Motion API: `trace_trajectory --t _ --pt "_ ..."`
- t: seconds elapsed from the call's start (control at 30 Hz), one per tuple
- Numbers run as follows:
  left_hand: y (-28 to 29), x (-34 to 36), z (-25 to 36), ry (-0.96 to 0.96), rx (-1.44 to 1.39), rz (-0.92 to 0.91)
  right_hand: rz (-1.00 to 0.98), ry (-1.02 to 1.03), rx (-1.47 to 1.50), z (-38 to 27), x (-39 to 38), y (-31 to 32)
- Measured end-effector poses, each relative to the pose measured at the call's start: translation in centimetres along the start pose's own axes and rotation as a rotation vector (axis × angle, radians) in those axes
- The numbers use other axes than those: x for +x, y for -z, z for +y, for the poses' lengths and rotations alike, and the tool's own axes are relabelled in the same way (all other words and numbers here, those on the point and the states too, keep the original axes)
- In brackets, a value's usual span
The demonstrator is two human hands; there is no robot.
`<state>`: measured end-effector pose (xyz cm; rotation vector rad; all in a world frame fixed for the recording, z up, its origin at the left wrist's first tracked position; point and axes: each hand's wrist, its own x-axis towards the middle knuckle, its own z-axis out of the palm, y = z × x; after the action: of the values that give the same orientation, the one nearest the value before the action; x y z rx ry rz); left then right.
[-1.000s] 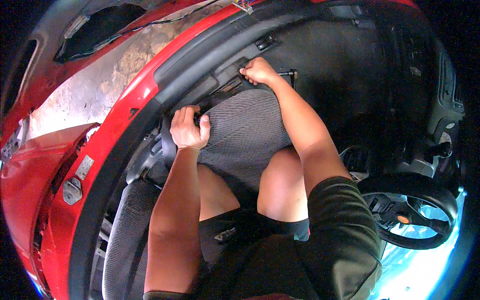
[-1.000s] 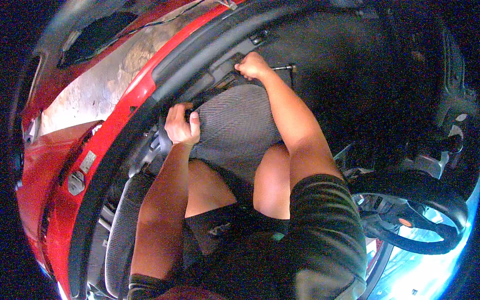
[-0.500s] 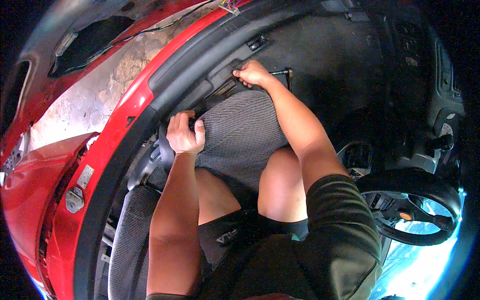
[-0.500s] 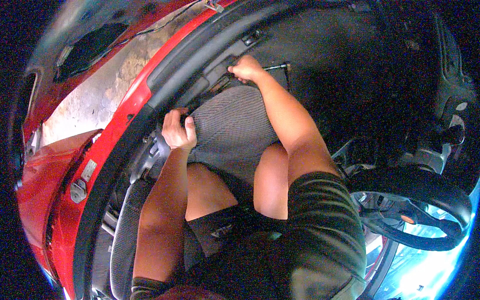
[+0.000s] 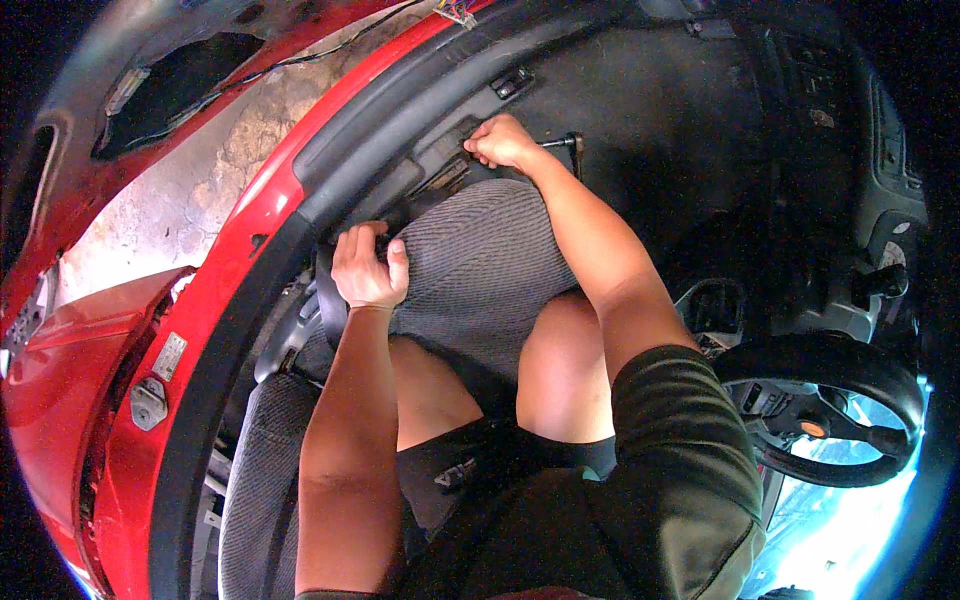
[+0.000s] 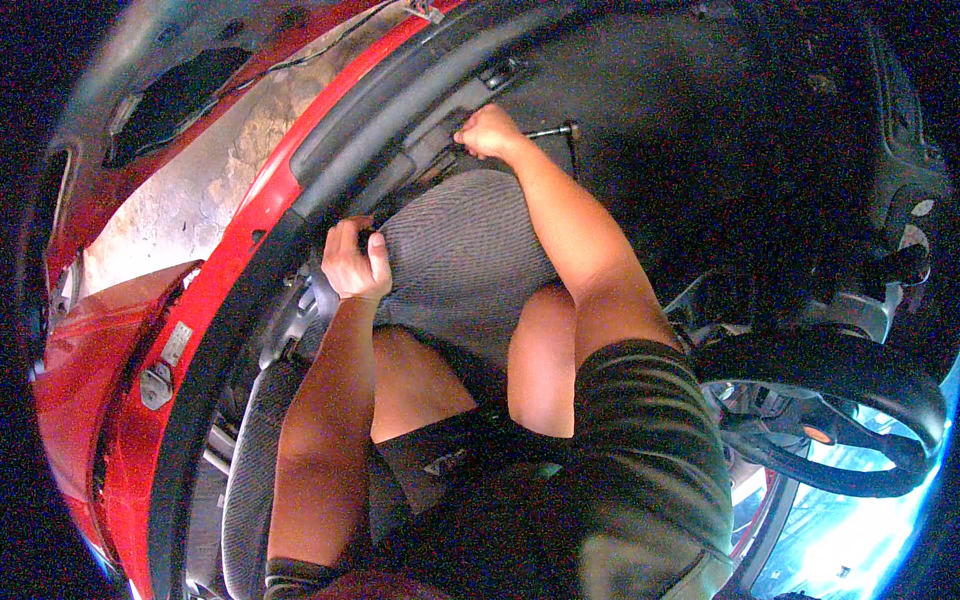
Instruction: The person removes the front passenger seat from a red car. They use a socket wrench to loosen and remove the bolts securing the seat to the floor, then lift and pull the seat out of the vehicle.
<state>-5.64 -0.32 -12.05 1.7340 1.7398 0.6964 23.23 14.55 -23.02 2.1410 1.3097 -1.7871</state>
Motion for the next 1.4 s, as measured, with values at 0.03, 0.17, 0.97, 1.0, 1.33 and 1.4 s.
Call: trace_trajectory --t 0.03,0.17,0.97,1.0,1.33,1.4 --pt "0.0 0.0 0.0 0.000 0.002 0.001 0.019 0.045 0.016 0.2 0.0 -0.1" --pt "0.0 0.2 0.2 -0.005 -0.008 0.009 0.051 0.130 0.075 1.3 0.4 -0.3" --pt "-0.4 0.2 -0.1 0.000 0.005 0.032 0.002 0.105 0.028 0.0 -0.7 0.1" --pt "-0.3 0.2 -0.1 0.000 0.007 0.033 0.000 0.086 0.029 -0.3 -0.8 0.2" --pt "-0.2 0.2 0.1 -0.025 -0.004 0.019 -0.062 0.023 0.065 -0.7 -0.8 0.8" --pt "-0.1 0.2 0.0 -0.024 0.003 0.007 -0.049 0.090 0.081 -0.5 -0.8 0.6"
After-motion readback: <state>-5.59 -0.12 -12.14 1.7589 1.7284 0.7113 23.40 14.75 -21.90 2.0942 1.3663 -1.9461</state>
